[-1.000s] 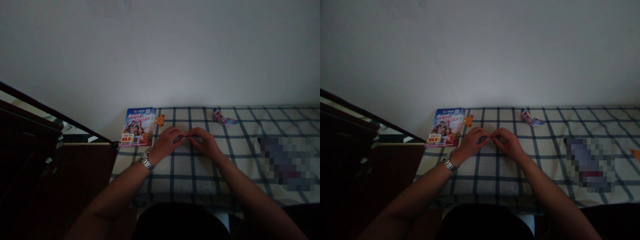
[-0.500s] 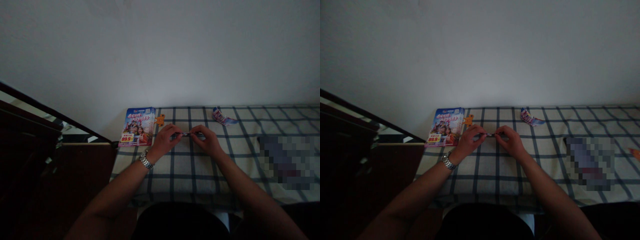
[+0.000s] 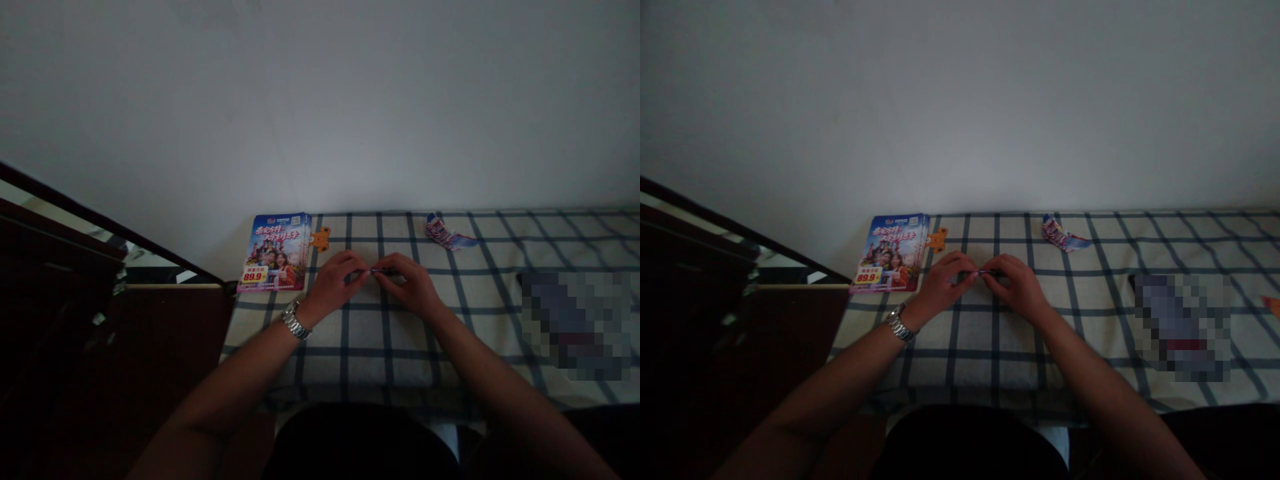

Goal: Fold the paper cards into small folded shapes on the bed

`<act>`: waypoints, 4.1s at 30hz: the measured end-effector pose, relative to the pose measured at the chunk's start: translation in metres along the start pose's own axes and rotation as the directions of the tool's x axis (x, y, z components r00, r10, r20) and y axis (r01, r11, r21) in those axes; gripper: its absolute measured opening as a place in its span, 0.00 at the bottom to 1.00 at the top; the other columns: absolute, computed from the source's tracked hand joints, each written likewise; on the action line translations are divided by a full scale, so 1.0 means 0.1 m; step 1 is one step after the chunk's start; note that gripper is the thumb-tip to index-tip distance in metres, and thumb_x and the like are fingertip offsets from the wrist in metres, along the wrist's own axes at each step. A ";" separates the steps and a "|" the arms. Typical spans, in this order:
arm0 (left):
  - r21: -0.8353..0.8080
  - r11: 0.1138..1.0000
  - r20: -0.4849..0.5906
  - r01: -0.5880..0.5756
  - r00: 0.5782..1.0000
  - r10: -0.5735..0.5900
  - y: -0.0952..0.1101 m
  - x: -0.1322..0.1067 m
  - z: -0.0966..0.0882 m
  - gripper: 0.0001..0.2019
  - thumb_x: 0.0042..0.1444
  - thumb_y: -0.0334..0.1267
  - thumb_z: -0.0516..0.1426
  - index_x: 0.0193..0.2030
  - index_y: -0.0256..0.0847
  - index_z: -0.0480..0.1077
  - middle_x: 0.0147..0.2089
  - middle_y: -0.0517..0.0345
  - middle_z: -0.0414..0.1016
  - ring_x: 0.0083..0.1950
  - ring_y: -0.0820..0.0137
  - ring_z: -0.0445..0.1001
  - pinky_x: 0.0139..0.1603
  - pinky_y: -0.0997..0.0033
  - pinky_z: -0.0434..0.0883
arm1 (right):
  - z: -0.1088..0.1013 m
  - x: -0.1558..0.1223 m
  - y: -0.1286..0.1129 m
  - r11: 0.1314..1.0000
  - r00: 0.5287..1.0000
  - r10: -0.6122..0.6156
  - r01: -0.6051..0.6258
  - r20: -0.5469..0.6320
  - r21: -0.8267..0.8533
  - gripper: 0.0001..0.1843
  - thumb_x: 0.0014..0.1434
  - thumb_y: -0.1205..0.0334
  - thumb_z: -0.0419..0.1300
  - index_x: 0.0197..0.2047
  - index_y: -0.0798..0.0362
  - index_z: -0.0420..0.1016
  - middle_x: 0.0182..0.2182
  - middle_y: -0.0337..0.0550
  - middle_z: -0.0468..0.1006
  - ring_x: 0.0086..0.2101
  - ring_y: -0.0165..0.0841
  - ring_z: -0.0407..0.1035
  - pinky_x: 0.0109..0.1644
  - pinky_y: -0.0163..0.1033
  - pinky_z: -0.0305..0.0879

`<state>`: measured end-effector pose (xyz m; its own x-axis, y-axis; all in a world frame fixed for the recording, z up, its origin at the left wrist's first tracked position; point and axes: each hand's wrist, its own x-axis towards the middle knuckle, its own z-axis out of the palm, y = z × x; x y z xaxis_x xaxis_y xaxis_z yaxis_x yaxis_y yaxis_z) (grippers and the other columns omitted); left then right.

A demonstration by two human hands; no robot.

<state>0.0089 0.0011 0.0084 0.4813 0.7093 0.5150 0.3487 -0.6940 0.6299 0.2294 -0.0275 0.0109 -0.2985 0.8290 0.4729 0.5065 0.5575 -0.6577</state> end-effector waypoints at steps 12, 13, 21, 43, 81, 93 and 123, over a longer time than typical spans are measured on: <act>-0.009 1.000 0.004 0.000 1.000 0.000 -0.03 0.01 -0.01 0.05 0.69 0.40 0.61 0.46 0.44 0.75 0.45 0.55 0.78 0.50 0.65 0.77 0.54 0.62 0.74 | 0.00 0.01 0.02 0.997 0.996 -0.077 0.078 -0.049 0.012 0.03 0.68 0.66 0.62 0.43 0.48 0.77 0.39 0.45 0.80 0.40 0.38 0.77 0.45 0.44 0.75; -0.019 1.000 0.003 0.002 1.000 -0.002 -0.03 0.01 -0.02 0.05 0.69 0.40 0.61 0.46 0.44 0.75 0.45 0.55 0.77 0.50 0.65 0.76 0.54 0.62 0.74 | -0.01 0.01 0.02 0.997 0.996 -0.073 0.074 -0.048 0.015 0.03 0.68 0.66 0.62 0.43 0.48 0.77 0.39 0.45 0.80 0.40 0.38 0.77 0.45 0.44 0.74; -0.030 1.000 -0.026 0.000 1.000 -0.001 -0.04 0.02 -0.03 0.02 0.68 0.36 0.61 0.44 0.43 0.75 0.42 0.57 0.76 0.46 0.67 0.76 0.50 0.64 0.73 | -0.02 0.02 0.02 0.998 0.997 -0.051 0.054 -0.064 0.038 0.03 0.69 0.65 0.61 0.41 0.48 0.76 0.38 0.44 0.80 0.39 0.37 0.76 0.43 0.43 0.73; 0.028 0.998 -0.032 -0.048 0.998 0.049 0.03 0.02 -0.03 0.07 0.69 0.41 0.61 0.43 0.42 0.78 0.38 0.58 0.78 0.41 0.70 0.77 0.45 0.69 0.75 | -0.03 0.00 -0.03 0.987 0.987 -0.152 0.148 -0.048 -0.070 0.04 0.70 0.65 0.61 0.44 0.48 0.76 0.39 0.46 0.81 0.41 0.38 0.77 0.45 0.44 0.75; 0.014 1.000 -0.112 -0.023 0.993 0.025 -0.06 0.05 -0.13 0.04 0.70 0.38 0.59 0.45 0.43 0.74 0.43 0.58 0.78 0.46 0.68 0.77 0.50 0.65 0.75 | -0.08 0.00 0.13 0.999 0.998 0.001 -0.003 -0.061 -0.039 0.07 0.67 0.63 0.62 0.48 0.47 0.76 0.40 0.45 0.81 0.39 0.38 0.77 0.43 0.45 0.77; 0.039 0.999 0.035 -0.002 0.999 0.001 0.01 0.02 -0.10 0.14 0.68 0.49 0.61 0.52 0.43 0.73 0.48 0.53 0.77 0.50 0.63 0.76 0.54 0.60 0.74 | -0.05 -0.01 0.16 0.996 0.998 -0.065 0.065 0.001 -0.055 0.09 0.66 0.68 0.62 0.46 0.46 0.79 0.42 0.44 0.81 0.43 0.39 0.78 0.46 0.44 0.77; 0.036 0.998 0.076 0.051 0.996 -0.054 -0.03 0.03 -0.05 0.10 0.64 0.38 0.63 0.51 0.43 0.71 0.48 0.54 0.76 0.50 0.65 0.76 0.53 0.61 0.74 | -0.06 0.02 0.09 0.994 0.998 -0.046 0.049 0.031 -0.096 0.16 0.65 0.60 0.67 0.55 0.47 0.75 0.48 0.49 0.80 0.48 0.44 0.77 0.52 0.51 0.76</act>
<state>0.0051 0.0057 0.0106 0.5219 0.7341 0.4345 0.4013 -0.6607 0.6344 0.2387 -0.0208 0.0095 -0.3468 0.8032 0.4844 0.5665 0.5910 -0.5743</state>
